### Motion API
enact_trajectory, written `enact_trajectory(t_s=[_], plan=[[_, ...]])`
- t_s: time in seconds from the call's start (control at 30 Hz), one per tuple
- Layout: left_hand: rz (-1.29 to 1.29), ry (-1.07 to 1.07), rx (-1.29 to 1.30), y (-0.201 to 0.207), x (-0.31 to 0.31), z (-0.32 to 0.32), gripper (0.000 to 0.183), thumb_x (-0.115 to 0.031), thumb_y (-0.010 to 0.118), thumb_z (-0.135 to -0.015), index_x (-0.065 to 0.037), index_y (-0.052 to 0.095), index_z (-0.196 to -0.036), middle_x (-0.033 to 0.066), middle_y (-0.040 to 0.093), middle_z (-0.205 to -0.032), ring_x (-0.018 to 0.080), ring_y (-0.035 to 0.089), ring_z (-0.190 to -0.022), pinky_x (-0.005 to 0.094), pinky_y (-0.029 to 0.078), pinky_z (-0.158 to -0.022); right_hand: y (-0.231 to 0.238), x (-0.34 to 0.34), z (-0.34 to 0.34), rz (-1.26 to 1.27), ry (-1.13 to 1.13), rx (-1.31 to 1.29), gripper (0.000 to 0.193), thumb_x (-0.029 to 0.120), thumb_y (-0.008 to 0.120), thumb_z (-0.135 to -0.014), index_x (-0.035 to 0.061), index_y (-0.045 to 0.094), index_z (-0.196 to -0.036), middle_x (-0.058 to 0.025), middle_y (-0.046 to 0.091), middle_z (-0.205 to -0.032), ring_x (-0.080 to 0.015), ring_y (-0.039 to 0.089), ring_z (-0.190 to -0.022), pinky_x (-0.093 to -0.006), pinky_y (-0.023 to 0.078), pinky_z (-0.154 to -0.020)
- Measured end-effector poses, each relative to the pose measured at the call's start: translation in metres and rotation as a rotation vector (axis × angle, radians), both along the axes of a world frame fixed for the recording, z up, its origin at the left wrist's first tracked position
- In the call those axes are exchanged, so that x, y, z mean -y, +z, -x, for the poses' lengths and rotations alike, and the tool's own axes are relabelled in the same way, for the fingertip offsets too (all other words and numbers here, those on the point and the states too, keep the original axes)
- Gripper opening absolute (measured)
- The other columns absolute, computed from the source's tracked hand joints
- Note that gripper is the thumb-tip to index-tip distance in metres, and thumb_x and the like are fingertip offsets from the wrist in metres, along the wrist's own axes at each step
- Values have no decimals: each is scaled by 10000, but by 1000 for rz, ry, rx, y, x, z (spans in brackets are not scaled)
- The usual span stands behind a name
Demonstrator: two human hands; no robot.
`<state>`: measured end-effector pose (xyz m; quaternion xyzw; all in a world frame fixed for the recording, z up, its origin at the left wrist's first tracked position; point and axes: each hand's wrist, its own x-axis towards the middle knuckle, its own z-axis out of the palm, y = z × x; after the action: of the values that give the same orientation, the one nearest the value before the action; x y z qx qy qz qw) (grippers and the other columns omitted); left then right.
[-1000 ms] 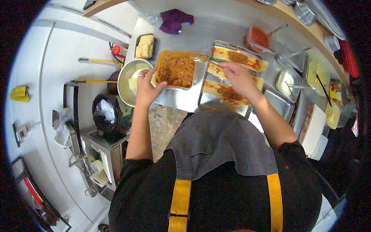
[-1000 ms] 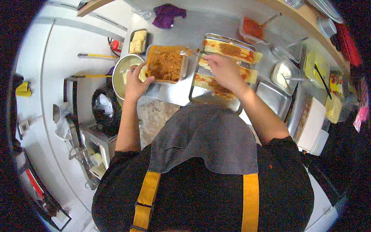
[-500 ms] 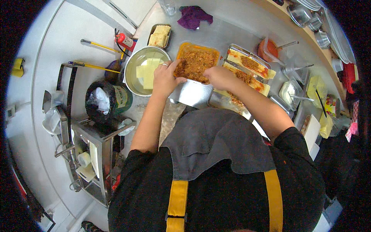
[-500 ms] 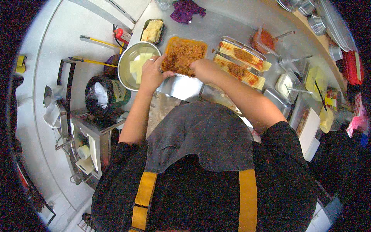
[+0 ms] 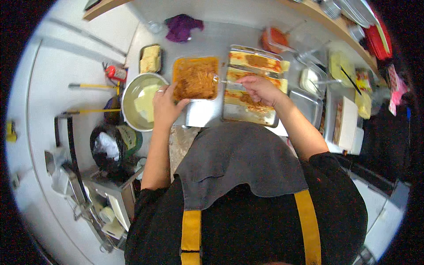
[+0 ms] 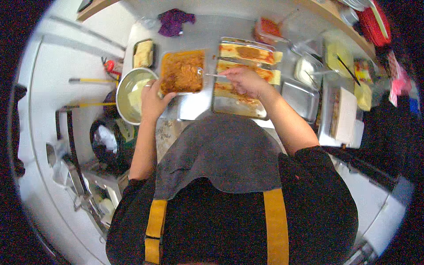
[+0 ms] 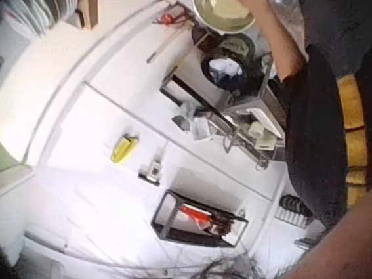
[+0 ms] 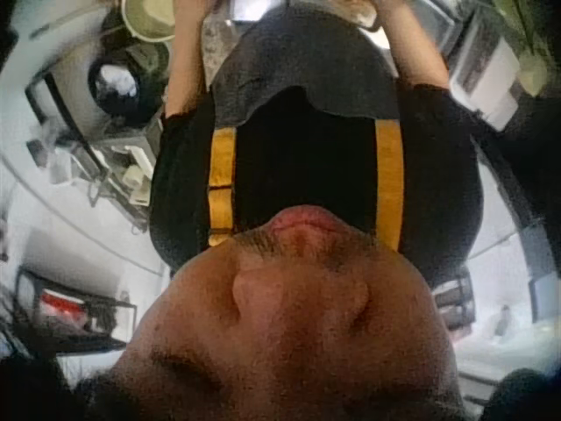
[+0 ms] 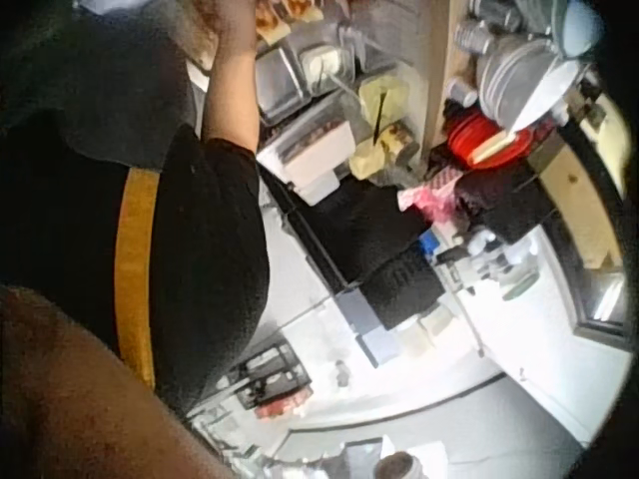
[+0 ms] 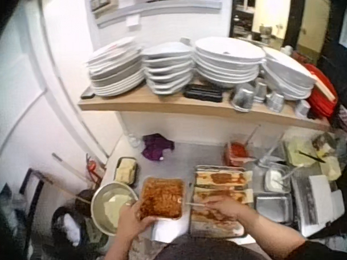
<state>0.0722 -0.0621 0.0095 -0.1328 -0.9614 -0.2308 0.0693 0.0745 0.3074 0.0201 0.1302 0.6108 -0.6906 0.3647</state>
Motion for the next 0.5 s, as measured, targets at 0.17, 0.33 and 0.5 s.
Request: enact_trajectory(t_s=[0.17, 0.33, 0.5], plan=[[-7, -43, -48, 18, -31, 6, 531, -259, 817, -787, -64, 677, -1260, 220, 656, -1188, 406, 607, -1105, 476, 479, -976, 8, -89, -41, -136, -355, -96, 301, 171, 551, -1034, 119, 656, -1312, 92, 368, -651, -52, 301, -539, -227, 252, -491], [-96, -273, -74, 37, -96, 23, 413, -212, 780, -808, -74, 711, -1192, 194, 666, -1138, 382, 617, -1077, 457, 494, -944, -18, -160, -68, -730, -399, -249, 282, 194, 578, -1017, 104, 699, -1255, 48, 548, -715, -56, 435, -617, -254, 360, -537], [-35, -516, -22, 13, -192, 38, 405, -205, 761, -822, -86, 707, -1205, 188, 667, -1162, 377, 618, -1095, 462, 492, -961, -69, -180, -87, -768, -387, -285, 285, 175, 578, -1002, 60, 711, -1227, 13, 614, -761, -104, 505, -693, -306, 420, -622]])
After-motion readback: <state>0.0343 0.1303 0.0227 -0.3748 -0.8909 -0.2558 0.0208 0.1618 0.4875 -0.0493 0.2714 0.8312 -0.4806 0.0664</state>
